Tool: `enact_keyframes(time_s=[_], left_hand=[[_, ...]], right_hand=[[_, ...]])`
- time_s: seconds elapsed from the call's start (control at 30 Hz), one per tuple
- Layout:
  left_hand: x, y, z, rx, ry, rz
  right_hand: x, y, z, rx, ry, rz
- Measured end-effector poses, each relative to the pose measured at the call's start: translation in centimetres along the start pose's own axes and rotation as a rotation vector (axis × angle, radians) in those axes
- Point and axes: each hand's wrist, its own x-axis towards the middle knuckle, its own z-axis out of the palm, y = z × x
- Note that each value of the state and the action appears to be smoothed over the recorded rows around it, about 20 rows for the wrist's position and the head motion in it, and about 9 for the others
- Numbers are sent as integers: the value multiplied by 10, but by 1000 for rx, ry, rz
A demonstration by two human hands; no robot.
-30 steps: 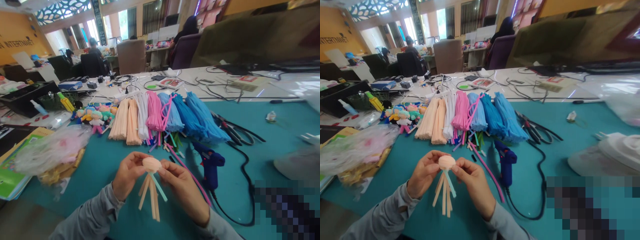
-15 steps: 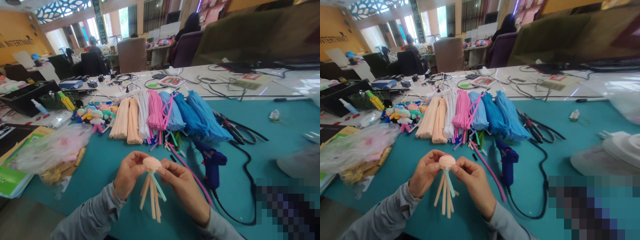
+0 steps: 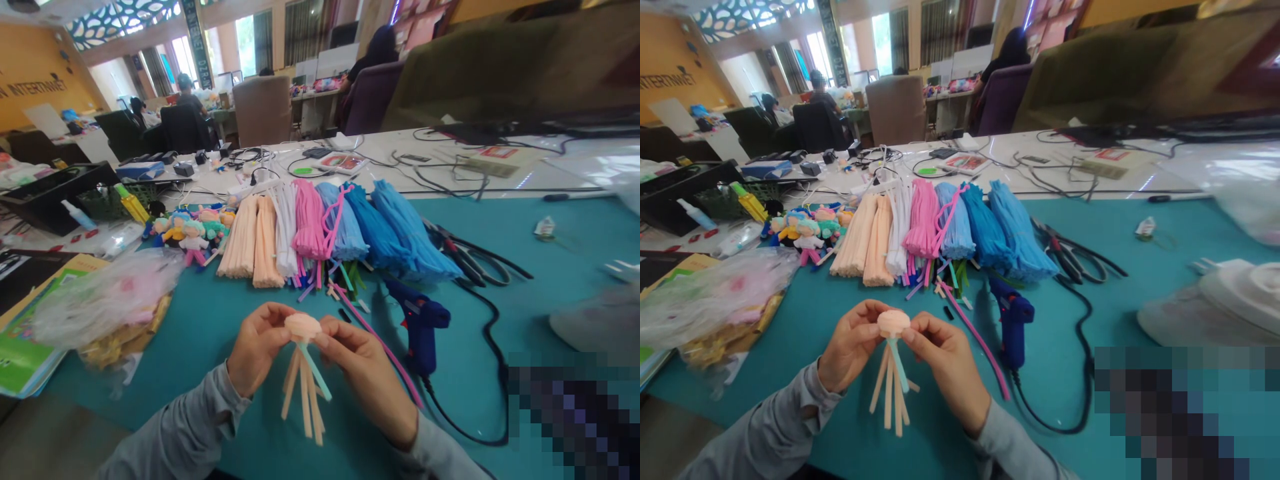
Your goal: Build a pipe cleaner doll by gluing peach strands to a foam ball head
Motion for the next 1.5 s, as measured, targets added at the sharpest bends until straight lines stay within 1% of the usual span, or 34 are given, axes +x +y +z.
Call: enact_keyframes(time_s=[0.4,0.6,0.7,0.87,0.97,1.27,1.4,1.5], left_hand=[[-2,-1,1,34,1,-1],[-1,-1,1,3,9,-9],[-2,0,2,-4,10,-10],[-3,0,4,10,-42,-13],[-3,0,4,30,-41,6],[-3,-1,3,101,-10,44],[-3,-2,2,110,-17,51],[-3,-3,1,125,-43,55]], right_hand=[[0,0,0,-6,15,2],[0,-2,2,-35,26,10],[-1,-3,2,-61,37,-12],[-3,-4,2,-110,56,-73],[-4,-3,2,-137,50,-97],[-3,-1,3,-174,56,-113],[-4,0,2,-161,53,-107],[-4,0,3,-163,53,-112]])
